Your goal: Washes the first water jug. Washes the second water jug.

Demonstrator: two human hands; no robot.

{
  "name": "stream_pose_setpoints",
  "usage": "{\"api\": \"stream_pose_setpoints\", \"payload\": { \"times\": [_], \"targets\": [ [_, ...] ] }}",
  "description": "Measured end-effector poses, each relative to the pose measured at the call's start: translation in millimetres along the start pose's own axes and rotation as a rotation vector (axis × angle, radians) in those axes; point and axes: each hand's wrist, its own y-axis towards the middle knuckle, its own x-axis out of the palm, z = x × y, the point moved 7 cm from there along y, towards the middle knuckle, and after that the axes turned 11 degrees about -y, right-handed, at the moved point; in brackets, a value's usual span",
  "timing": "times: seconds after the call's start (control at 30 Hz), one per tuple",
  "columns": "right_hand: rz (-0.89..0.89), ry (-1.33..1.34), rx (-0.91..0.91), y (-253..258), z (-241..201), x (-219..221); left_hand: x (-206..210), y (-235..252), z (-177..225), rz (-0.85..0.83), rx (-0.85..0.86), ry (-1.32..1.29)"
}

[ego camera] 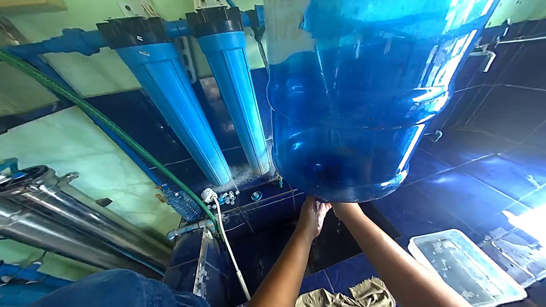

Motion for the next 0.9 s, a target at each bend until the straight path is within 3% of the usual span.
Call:
{"api": "stream_pose_setpoints", "payload": {
  "times": [0.77,0.9],
  "targets": [
    [0.036,0.202,0.026,8.5,15.7,13.2,-12.0,5.4,-8.3,0.006,-0.037,0.021],
    [0.045,0.255,0.027,6.6,20.5,14.9,-23.8,6.3,-2.7,0.028,0.04,0.168]
  ]
}}
